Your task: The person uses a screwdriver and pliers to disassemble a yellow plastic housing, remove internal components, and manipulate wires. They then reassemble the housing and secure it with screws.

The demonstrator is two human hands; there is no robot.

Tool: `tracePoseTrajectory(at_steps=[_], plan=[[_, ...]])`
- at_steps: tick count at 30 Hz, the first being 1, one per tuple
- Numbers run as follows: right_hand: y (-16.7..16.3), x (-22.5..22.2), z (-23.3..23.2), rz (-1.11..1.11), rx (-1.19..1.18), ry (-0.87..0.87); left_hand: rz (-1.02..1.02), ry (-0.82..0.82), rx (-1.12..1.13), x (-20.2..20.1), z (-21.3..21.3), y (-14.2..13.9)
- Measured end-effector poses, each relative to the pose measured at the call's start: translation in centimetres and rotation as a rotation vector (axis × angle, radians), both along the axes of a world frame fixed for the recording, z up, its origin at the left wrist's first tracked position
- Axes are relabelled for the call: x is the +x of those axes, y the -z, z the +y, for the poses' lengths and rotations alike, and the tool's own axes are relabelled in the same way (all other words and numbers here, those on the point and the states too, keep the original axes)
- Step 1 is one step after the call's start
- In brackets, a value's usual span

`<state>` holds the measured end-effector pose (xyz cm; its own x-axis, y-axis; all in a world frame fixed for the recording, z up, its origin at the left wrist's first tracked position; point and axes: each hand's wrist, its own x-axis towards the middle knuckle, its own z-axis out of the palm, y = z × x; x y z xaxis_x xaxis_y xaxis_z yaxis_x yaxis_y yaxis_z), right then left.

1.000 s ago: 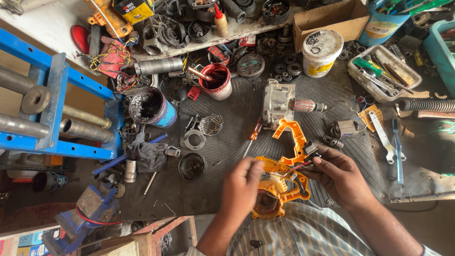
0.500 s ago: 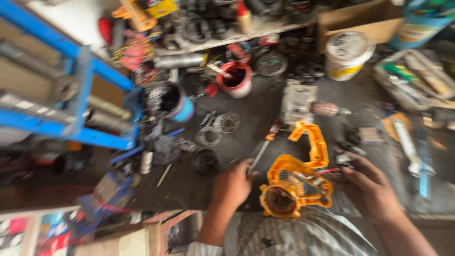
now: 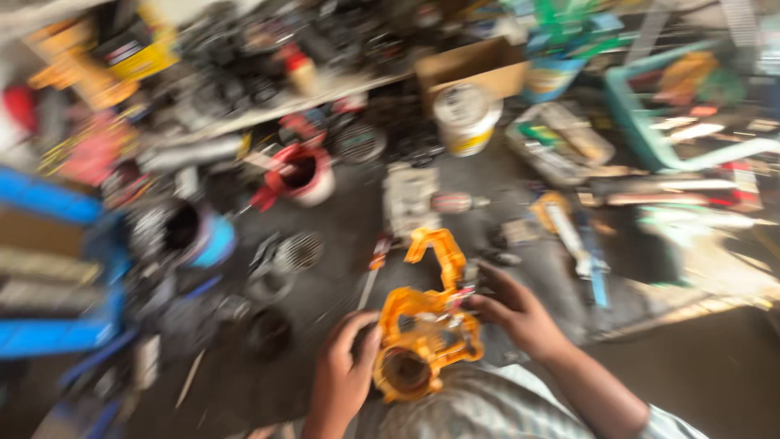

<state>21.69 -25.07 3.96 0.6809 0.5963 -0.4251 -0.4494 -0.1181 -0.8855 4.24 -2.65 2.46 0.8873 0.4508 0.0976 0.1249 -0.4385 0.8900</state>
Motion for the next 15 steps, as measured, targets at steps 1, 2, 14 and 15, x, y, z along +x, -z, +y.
tracePoseTrajectory(at_steps=[1,2,14,15], plan=[[-0.7,0.6,-0.3,-0.055,0.035,0.015,-0.042,0.034,0.010,0.1,-0.2,0.4],[-1.5,1.4,-0.5,-0.111,0.067,0.023,-0.083,0.062,0.018,0.2,-0.4,0.9],[-6.3,23.4,-9.6,-1.423,-0.857,0.695,0.263,-0.067,-0.064,0.1,-1.3,3.3],[-6.7,24.7,-10.3,-1.539,-0.951,0.713,0.265,-0.061,-0.054,0.0,-1.3,3.0]])
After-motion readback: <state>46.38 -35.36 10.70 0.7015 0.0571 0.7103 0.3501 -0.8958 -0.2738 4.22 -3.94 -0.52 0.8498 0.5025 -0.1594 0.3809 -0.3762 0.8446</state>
